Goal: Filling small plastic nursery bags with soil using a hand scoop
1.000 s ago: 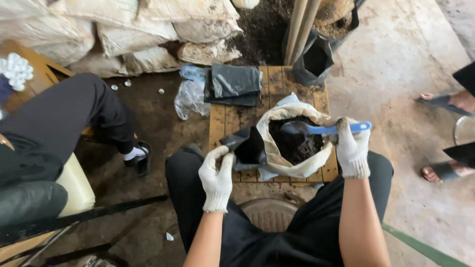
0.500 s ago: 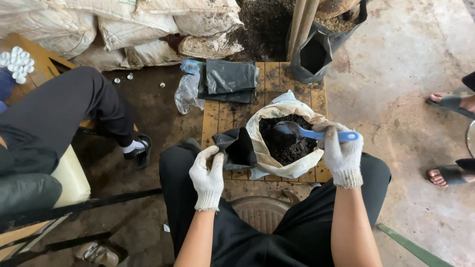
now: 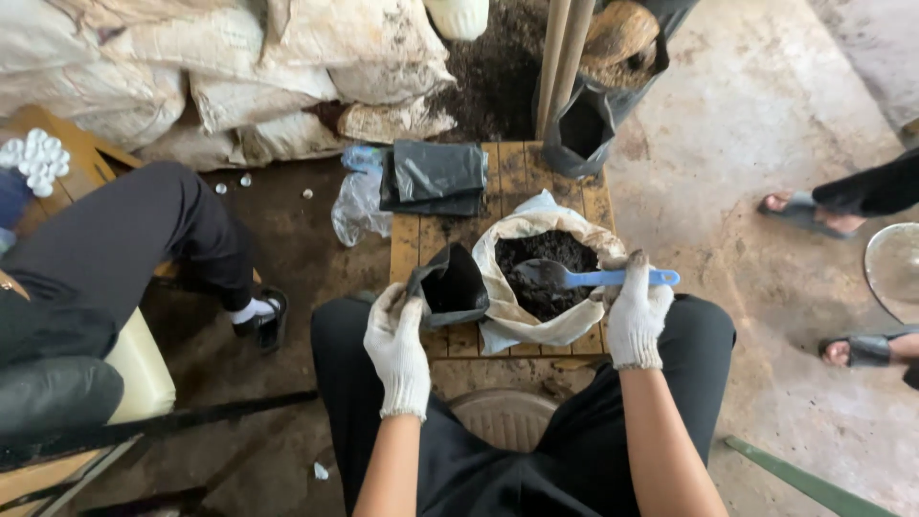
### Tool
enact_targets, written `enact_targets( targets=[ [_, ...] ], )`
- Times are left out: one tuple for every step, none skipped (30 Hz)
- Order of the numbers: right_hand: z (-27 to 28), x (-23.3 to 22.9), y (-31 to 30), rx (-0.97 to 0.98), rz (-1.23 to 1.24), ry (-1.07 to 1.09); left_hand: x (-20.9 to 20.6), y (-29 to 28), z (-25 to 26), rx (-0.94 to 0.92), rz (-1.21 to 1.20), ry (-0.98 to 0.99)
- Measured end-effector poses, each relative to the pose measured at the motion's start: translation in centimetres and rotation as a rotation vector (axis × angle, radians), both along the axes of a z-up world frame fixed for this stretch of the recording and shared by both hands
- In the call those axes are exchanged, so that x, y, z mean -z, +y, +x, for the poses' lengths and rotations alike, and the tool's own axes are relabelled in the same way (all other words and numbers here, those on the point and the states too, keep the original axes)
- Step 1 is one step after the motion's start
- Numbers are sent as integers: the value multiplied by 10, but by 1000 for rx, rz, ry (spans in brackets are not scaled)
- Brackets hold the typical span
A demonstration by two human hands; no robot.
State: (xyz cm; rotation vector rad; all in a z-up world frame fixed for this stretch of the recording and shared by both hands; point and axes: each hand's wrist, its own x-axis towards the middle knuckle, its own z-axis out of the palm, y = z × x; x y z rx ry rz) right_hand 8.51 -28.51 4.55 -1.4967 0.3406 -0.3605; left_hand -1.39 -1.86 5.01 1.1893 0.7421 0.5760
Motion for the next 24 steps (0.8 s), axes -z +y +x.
enact_targets(
  targets=[
    [0,-11,-1,-1,-1,-3,-9,-5,-1,-1,-1,-3],
    [0,-21,-2,43,-21,2,-17,-9,-3,-14,-43,-24],
    [-4,-29,-3,86,-42,16,-24,-13,-9,-28,-85,-35],
    [-12,-35,-3,85,-44,23,-15,-15,-16,-30,-87,-28],
    [-12,-44,-2,110,5,-3,-8,-15,-14,-19,-63,-1],
    [-13,-52,-1,135,55,-29,0,-15,-11,-9,-40,25],
    [-14,-59,2,129,61,-34,7,-13,-14,-16,-34,20],
    [-14,-66,5,112,119,-94,14,-11,-16,18,3,7],
    [-20,-71,6,100,173,-144,23,-10,-22,55,36,4],
    [-25,-81,16,98,176,-139,24,-9,-25,53,38,9],
    [-31,-92,24,78,170,-143,23,-8,-24,54,-4,-24],
    [-35,-104,32,58,165,-146,23,-8,-23,55,-46,-56],
    [-41,-108,42,63,166,-153,18,-9,-25,61,-44,-62],
    [-47,-111,51,65,170,-157,14,-9,-27,75,-28,-47],
    [-53,-115,60,66,172,-160,9,-9,-29,88,-14,-31],
    [-55,-110,65,70,172,-166,10,-10,-26,92,-14,-36],
    [-61,-104,69,18,131,-158,11,-10,-28,71,-34,-43],
    [-66,-99,75,-33,90,-149,12,-11,-30,50,-54,-50],
    [-74,-100,80,-35,89,-150,14,-12,-31,48,-56,-51],
    [-80,-101,85,-73,-13,-150,17,-13,-31,38,-20,-32],
    [-86,-103,90,-112,-116,-154,18,-14,-29,27,16,-18],
    [-87,-98,94,-114,-118,-158,9,-14,-27,25,14,-22],
    [-91,-92,97,-129,-150,-150,1,-15,-30,33,38,8],
    [-96,-86,100,-143,-182,-142,-6,-16,-32,42,61,38]
  ],
)
